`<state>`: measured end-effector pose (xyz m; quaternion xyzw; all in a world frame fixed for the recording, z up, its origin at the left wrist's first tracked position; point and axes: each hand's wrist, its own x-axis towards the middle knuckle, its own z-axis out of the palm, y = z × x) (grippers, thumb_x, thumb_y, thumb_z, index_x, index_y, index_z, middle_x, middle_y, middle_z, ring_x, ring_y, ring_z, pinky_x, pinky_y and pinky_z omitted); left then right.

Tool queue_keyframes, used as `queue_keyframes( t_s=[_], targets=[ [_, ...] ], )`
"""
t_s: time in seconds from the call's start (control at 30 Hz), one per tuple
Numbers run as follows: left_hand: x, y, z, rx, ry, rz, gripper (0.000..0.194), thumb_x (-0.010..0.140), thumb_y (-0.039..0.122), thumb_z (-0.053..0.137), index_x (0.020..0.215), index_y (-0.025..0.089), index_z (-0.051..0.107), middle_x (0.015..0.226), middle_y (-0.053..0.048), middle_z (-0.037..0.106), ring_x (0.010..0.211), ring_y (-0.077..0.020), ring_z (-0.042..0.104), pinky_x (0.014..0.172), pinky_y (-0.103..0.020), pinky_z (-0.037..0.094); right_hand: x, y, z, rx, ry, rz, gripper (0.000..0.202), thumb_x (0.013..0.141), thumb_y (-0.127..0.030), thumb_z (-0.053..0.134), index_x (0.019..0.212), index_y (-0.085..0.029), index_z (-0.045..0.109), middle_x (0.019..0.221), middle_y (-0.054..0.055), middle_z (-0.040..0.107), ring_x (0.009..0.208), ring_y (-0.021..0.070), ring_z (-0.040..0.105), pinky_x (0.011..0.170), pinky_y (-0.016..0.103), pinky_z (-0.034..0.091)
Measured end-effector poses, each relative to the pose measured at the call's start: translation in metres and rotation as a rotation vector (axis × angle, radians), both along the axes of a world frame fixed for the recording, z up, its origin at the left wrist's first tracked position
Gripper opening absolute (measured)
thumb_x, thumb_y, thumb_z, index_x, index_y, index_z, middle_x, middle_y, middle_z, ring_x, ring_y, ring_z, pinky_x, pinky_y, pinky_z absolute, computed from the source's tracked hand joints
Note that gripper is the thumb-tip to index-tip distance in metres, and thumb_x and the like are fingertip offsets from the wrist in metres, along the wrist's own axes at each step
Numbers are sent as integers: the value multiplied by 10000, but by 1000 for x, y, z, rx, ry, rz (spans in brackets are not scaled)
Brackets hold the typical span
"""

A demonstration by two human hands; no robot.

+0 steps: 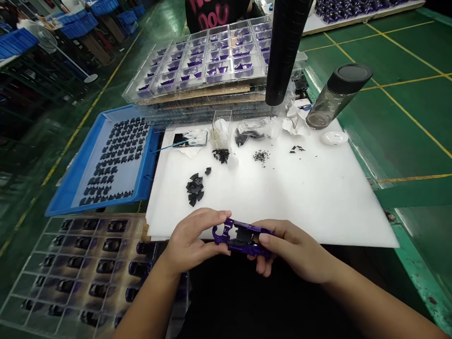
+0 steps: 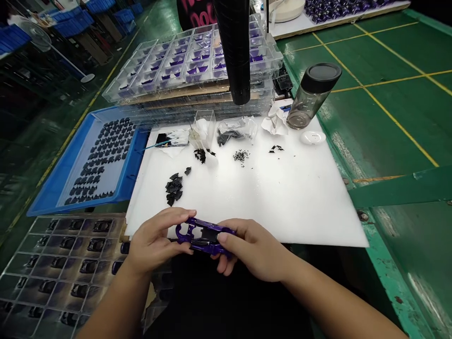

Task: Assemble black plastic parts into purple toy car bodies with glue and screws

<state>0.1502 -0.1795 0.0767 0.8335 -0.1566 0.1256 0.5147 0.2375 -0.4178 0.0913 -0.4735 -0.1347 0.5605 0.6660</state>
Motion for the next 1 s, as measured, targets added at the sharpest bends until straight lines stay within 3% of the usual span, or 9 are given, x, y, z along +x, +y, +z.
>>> queue_keyframes(
  t_s=[0.17, 0.3, 0.4, 0.57, 0.7, 0.83, 1.0],
  targets=[
    [2, 4, 0, 109, -141, 8, 634, 750, 211, 781, 1329, 254, 527, 1221, -119, 676, 1058, -227, 646, 886, -386, 532, -2, -8, 10, 39, -125, 42, 340, 926, -339, 580, 1220, -169, 607, 931, 64, 637, 761, 157, 642, 693, 282, 556],
    [1, 3, -2, 120, -197, 35, 609, 762, 162, 765, 1316, 252, 529, 1211, -111, 684, 1055, -218, 652, 877, -388, 540, -6, -10, 15, -20, -299, 89, 433, 882, -246, 630, 1308, -216, 556, 854, 15, 595, 677, 118, 543, 598, 224, 462],
    [0, 2, -4, 109, -216, 35, 625, 748, 127, 769, 1314, 243, 533, 1215, -122, 679, 1047, -223, 652, 857, -390, 551, -8, -10, 17, -45, -377, 93, 456, 855, -231, 648, 1303, -232, 558, 810, -11, 563, 628, 101, 477, 557, 211, 415],
    [-1, 1, -4, 129, -241, 44, 660, 729, 76, 767, 1322, 234, 522, 1235, -133, 664, 1034, -233, 655, 836, -407, 556, -10, -10, 20, -61, -494, 72, 427, 855, -256, 634, 1276, -244, 563, 880, 11, 643, 691, 138, 569, 610, 233, 469],
    [0, -2, 4, 264, -254, 31, 671, 724, 95, 780, 1327, 207, 509, 1218, -138, 674, 1066, -232, 644, 900, -423, 526, -10, -7, 19, -189, -646, 31, 214, 892, -245, 554, 1085, -222, 643, 808, 18, 671, 677, 153, 603, 611, 249, 482],
    [0, -7, 17, 373, -196, 1, 631, 749, 176, 780, 1317, 185, 506, 1206, -140, 682, 1096, -214, 632, 989, -419, 483, -9, -2, 10, -325, -496, 6, 164, 935, -295, 497, 929, -199, 629, 639, -3, 645, 580, 147, 621, 568, 255, 509],
    [1, -8, 26, 393, -140, -19, 623, 763, 289, 771, 1313, 184, 497, 1195, -123, 688, 1068, -202, 648, 1021, -403, 469, -6, 2, -2, -258, -271, -2, 202, 913, -358, 553, 834, -174, 580, 615, -22, 613, 512, 113, 594, 503, 227, 519]
  ],
)
